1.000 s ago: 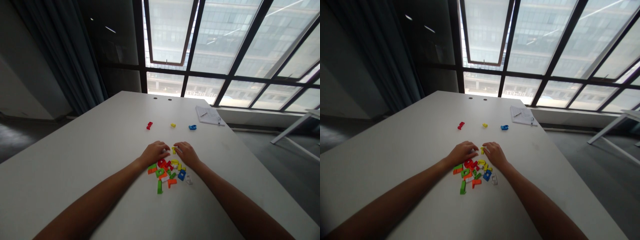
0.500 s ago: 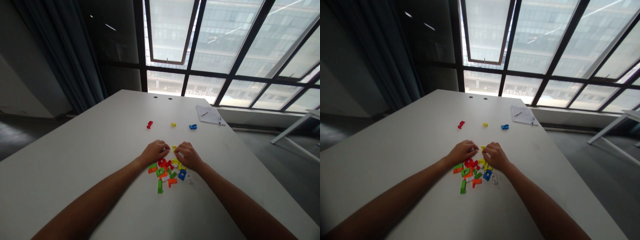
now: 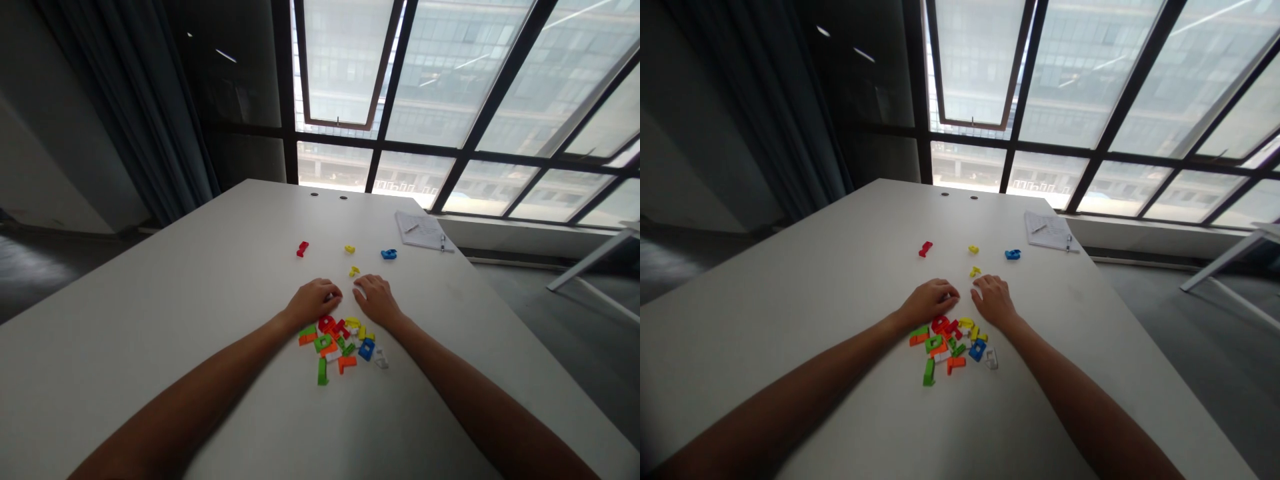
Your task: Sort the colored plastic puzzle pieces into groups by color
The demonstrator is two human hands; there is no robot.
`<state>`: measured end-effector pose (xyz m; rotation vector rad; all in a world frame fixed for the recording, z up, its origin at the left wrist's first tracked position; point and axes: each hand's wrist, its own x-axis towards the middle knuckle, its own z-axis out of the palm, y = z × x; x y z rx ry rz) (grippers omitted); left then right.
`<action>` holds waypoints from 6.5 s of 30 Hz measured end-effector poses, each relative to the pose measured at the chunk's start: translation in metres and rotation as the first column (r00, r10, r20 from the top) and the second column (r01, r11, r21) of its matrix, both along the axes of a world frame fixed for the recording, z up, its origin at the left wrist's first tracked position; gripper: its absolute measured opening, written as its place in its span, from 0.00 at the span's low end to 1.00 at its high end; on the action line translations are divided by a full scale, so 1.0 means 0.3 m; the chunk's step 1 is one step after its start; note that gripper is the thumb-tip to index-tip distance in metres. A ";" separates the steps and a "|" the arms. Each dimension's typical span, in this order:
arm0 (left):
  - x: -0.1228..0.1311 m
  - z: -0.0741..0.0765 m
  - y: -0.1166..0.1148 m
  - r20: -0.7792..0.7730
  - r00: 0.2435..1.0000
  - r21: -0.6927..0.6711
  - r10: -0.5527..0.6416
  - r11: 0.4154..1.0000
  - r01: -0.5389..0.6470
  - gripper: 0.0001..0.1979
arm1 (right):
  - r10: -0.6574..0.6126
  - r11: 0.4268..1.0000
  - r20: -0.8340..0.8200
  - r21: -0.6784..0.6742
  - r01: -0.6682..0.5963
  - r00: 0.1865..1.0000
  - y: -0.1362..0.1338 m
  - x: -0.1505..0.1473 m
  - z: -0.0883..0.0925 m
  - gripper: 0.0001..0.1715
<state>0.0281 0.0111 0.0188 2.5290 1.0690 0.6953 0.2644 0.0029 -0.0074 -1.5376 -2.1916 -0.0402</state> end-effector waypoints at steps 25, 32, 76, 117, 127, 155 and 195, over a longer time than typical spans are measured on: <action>-0.012 0.007 0.006 0.026 0.999 -0.027 -0.035 0.999 0.036 0.11 | 0.107 0.994 -0.032 -0.009 -0.108 0.994 0.213 -0.028 -0.008 0.22; -0.031 0.009 0.009 0.029 0.985 -0.084 -0.172 0.981 0.174 0.10 | 0.335 0.934 -0.289 -0.022 -0.356 0.897 -0.007 0.039 0.003 0.14; -0.017 0.013 -0.001 0.082 0.996 -0.114 -0.037 0.992 0.046 0.17 | 0.329 0.938 -0.398 0.244 -0.247 0.856 -0.127 -0.012 0.037 0.12; -0.014 -0.001 0.014 0.073 0.997 -0.065 0.033 0.997 -0.028 0.13 | -0.306 0.951 0.048 -0.034 0.308 0.951 0.288 -0.052 -0.001 0.35; -0.047 0.012 0.028 0.136 0.988 -0.294 -0.077 0.949 0.114 0.14 | -0.250 0.968 0.006 -0.030 0.250 0.968 0.224 -0.048 0.019 0.15; -0.026 0.020 -0.018 0.224 0.974 -0.132 -0.017 0.990 0.048 0.36 | 0.322 0.945 -0.304 0.054 -0.321 0.897 -0.110 0.013 0.028 0.15; -0.013 0.015 -0.018 0.214 0.974 0.060 -0.078 0.996 0.067 0.12 | 0.166 0.957 -0.665 -0.068 -0.281 0.728 -0.092 -0.026 0.019 0.12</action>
